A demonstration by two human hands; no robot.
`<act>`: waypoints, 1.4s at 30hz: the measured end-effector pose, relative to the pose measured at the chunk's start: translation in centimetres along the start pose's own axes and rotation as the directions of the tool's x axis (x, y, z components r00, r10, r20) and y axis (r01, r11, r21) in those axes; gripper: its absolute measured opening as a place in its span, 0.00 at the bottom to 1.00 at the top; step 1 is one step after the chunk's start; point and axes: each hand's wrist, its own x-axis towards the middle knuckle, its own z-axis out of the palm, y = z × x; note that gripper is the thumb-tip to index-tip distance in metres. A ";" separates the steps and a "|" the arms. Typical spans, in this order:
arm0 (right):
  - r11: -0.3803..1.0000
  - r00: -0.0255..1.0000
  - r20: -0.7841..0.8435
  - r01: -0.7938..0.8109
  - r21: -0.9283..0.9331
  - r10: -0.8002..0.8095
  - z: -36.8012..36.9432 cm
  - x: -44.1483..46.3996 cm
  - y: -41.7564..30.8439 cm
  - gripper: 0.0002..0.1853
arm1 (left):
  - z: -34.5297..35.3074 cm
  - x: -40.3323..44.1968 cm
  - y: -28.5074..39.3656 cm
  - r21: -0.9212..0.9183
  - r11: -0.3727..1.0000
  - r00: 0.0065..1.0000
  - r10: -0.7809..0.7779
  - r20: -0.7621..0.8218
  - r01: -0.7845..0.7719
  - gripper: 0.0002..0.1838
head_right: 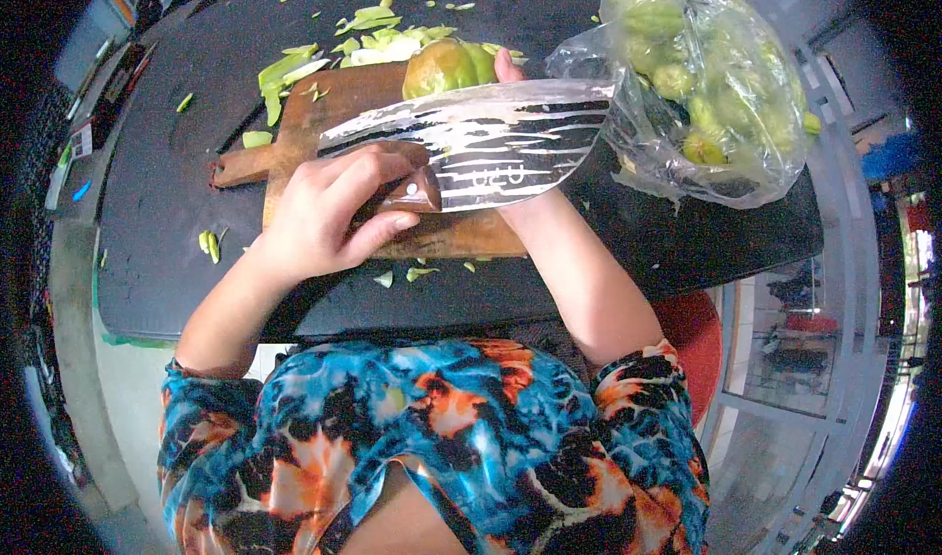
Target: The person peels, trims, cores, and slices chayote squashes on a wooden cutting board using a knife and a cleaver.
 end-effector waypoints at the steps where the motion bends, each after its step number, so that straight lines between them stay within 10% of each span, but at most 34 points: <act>1: 0.999 1.000 0.002 -0.004 0.042 0.004 -0.2 0.2 0.1 0.33 | 0.1 0.0 0.1 0.003 1.000 1.000 -0.008 0.007 0.008 0.20; 7: 0.953 0.996 -0.046 0.090 0.290 -0.080 -1.9 2.5 1.2 0.28 | -0.2 0.3 -0.2 0.006 0.994 0.994 -0.107 0.032 0.107 0.18; 20: 0.996 0.978 -0.194 0.078 0.034 -0.070 -1.4 1.9 2.2 0.24 | 0.1 0.5 -1.4 0.086 0.975 0.977 -0.196 -0.086 0.203 0.16; 28: 0.993 0.999 0.032 0.043 -0.114 -0.039 -1.3 1.2 1.6 0.28 | -1.4 0.2 -3.0 -0.300 0.830 0.871 -0.492 0.004 0.471 0.15; 42: 0.993 0.978 0.190 -0.074 -0.093 0.091 -1.0 0.6 0.9 0.36 | -4.3 -1.2 -2.8 -0.711 0.577 0.873 -0.475 0.108 0.402 0.24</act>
